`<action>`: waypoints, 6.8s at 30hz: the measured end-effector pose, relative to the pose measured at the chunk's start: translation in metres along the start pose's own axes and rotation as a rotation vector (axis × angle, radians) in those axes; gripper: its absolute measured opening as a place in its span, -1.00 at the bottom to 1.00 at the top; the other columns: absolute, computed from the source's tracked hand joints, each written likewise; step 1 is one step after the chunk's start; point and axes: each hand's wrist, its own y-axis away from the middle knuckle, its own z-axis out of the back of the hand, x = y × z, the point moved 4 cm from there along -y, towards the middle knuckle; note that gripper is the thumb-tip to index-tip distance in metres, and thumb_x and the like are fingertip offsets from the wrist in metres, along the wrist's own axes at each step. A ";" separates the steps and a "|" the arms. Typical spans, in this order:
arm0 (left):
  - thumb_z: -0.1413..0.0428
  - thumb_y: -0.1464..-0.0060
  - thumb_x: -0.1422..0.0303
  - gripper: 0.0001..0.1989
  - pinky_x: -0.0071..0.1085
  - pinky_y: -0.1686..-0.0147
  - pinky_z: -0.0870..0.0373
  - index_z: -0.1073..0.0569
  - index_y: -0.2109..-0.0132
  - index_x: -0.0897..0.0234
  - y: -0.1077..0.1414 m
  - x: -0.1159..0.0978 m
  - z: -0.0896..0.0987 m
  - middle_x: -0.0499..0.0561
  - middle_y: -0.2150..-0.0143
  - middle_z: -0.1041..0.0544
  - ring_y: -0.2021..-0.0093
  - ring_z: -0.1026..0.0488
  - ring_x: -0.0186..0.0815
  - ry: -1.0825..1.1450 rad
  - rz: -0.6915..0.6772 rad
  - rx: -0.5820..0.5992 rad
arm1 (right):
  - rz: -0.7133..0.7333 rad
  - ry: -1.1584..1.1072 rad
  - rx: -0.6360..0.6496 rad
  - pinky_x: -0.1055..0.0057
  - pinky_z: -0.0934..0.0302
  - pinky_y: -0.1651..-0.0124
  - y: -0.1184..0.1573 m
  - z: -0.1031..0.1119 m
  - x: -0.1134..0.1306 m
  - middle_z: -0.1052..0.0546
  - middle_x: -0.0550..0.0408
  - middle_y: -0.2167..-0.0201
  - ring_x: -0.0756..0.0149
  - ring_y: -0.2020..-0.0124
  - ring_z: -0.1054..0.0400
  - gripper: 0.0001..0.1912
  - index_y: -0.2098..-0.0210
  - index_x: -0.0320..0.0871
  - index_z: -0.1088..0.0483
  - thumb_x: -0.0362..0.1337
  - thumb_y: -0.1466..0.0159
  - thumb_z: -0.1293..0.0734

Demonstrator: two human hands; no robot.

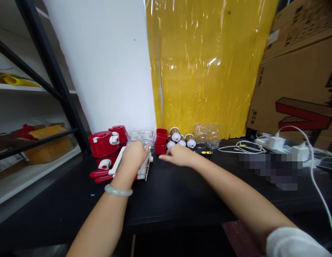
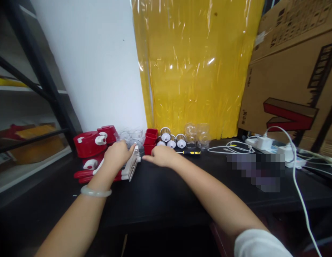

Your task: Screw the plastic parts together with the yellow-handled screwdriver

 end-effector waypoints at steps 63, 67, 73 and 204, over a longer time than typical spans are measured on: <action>-0.40 0.08 0.20 -0.13 0.02 -0.18 -0.37 -0.20 -0.32 0.09 0.041 -0.078 -0.034 0.28 -0.39 -0.22 -0.31 -0.31 0.08 1.725 -0.369 0.443 | -0.002 -1.111 -0.502 0.14 -0.37 0.13 0.030 0.004 -0.099 -0.46 0.07 0.32 0.12 0.29 -0.44 -0.34 0.20 -0.03 -0.28 0.40 -0.07 -0.30; -0.25 -0.09 0.07 -0.36 -0.02 -0.01 -0.49 -0.28 -0.26 0.08 0.042 -0.078 -0.038 0.21 -0.22 -0.46 -0.04 -0.55 -0.02 1.855 -0.127 0.633 | -0.007 -1.137 -0.447 0.24 -0.36 0.27 0.030 0.001 -0.097 -0.45 0.13 0.39 0.20 0.39 -0.42 -0.26 0.16 -0.02 -0.26 0.46 -0.02 -0.30; 0.01 -0.18 -0.08 -0.45 0.04 -0.01 -0.51 -0.48 -0.08 0.22 0.034 -0.071 -0.034 0.26 -0.04 -0.59 -0.02 -0.57 0.05 2.014 0.019 0.727 | -0.036 -0.673 -0.471 0.27 -0.35 0.21 0.035 0.013 -0.128 -0.52 0.07 0.38 0.22 0.34 -0.46 -0.42 0.06 -0.08 -0.32 0.29 -0.25 -0.24; -0.52 0.37 0.14 -0.39 -0.14 -0.20 -0.37 -0.51 0.13 0.18 -0.013 -0.023 -0.038 0.09 -0.07 -0.57 -0.23 -0.42 -0.12 2.278 -0.036 0.005 | -0.240 -1.324 -0.800 0.37 -0.14 0.56 0.054 0.033 -0.199 -0.40 0.12 0.60 0.27 0.60 -0.30 -0.34 0.33 -0.03 -0.33 0.45 -0.05 -0.28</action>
